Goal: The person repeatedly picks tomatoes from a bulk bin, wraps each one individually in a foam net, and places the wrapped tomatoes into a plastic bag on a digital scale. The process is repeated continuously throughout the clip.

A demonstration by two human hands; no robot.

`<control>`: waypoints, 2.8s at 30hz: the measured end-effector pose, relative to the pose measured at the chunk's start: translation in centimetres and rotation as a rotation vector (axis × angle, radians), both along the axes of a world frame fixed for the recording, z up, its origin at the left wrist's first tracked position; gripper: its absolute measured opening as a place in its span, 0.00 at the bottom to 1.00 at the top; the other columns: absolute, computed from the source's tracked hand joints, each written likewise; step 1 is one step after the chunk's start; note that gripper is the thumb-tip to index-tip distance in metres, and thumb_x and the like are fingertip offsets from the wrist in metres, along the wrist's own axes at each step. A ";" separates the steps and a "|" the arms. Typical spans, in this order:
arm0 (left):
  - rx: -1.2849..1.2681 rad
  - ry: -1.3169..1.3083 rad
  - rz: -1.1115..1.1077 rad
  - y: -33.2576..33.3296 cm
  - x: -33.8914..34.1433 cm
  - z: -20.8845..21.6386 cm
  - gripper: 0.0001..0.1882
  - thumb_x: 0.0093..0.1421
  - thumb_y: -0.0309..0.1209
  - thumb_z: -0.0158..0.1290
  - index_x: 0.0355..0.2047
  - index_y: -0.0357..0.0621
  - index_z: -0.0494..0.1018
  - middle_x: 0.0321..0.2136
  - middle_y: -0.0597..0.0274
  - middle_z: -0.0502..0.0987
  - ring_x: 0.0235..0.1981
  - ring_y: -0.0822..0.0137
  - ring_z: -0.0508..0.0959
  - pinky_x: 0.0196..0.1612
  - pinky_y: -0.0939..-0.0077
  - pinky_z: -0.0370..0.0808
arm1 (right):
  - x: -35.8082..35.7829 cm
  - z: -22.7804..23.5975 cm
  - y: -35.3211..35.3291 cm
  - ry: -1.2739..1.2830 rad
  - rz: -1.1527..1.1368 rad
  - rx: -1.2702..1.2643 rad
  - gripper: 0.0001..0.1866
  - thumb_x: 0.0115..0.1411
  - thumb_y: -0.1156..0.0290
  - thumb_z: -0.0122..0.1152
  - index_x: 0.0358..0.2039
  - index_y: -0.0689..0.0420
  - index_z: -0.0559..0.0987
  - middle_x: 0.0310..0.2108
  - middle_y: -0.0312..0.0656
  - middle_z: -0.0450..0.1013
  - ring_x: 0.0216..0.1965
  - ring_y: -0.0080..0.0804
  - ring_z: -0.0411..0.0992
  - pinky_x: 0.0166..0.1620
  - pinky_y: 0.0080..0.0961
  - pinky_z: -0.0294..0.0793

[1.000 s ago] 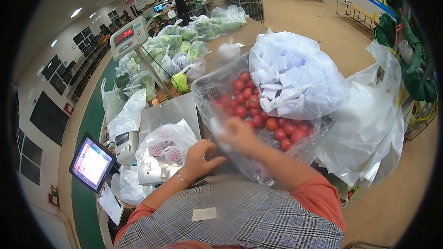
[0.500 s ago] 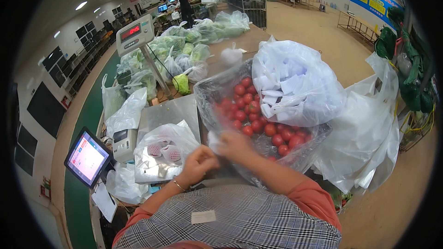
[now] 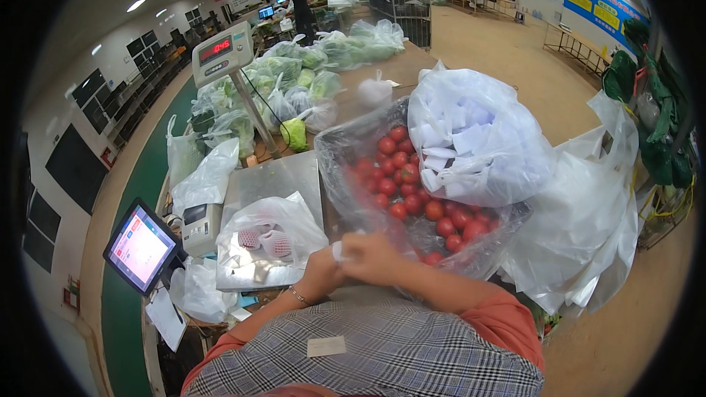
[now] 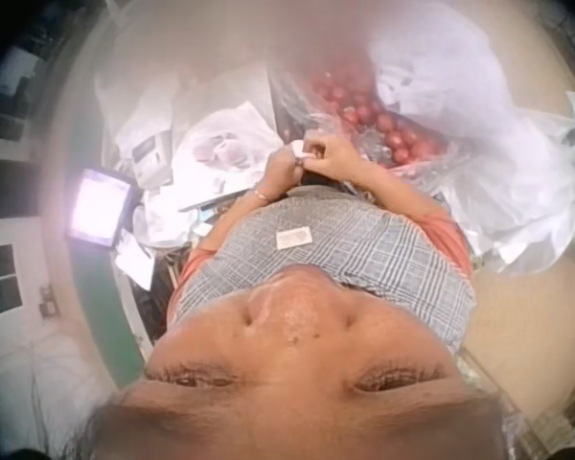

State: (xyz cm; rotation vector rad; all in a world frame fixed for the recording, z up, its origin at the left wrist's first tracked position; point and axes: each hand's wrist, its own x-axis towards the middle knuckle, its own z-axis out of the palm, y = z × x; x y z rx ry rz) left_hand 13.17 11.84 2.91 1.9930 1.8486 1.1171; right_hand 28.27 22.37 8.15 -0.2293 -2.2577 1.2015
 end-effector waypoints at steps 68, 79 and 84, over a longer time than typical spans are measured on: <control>0.055 -0.014 0.459 -7.5 -16.6 -3.2 0.26 0.49 0.32 0.58 0.51 0.46 0.72 0.45 0.49 0.73 0.45 0.52 0.74 0.50 0.63 0.71 | -17.8 -11.1 2.6 -0.688 0.235 1.003 0.16 0.48 0.76 0.62 0.40 0.58 0.79 0.30 0.48 0.74 0.31 0.41 0.74 0.36 0.28 0.74; -0.432 0.602 0.624 3.9 -19.0 -4.2 0.13 0.56 0.40 0.51 0.31 0.48 0.81 0.32 0.53 0.82 0.38 0.50 0.81 0.44 0.52 0.73 | -12.1 -5.4 -0.1 -0.023 0.348 0.257 0.13 0.53 0.74 0.61 0.41 0.59 0.78 0.35 0.47 0.76 0.37 0.45 0.75 0.43 0.35 0.74; -0.317 0.452 0.548 1.8 -21.3 -5.3 0.19 0.60 0.45 0.46 0.41 0.46 0.77 0.40 0.50 0.78 0.36 0.50 0.80 0.45 0.53 0.72 | -8.2 -4.7 10.0 -0.112 -0.236 0.409 0.15 0.55 0.74 0.56 0.44 0.57 0.79 0.34 0.45 0.78 0.37 0.36 0.77 0.42 0.32 0.74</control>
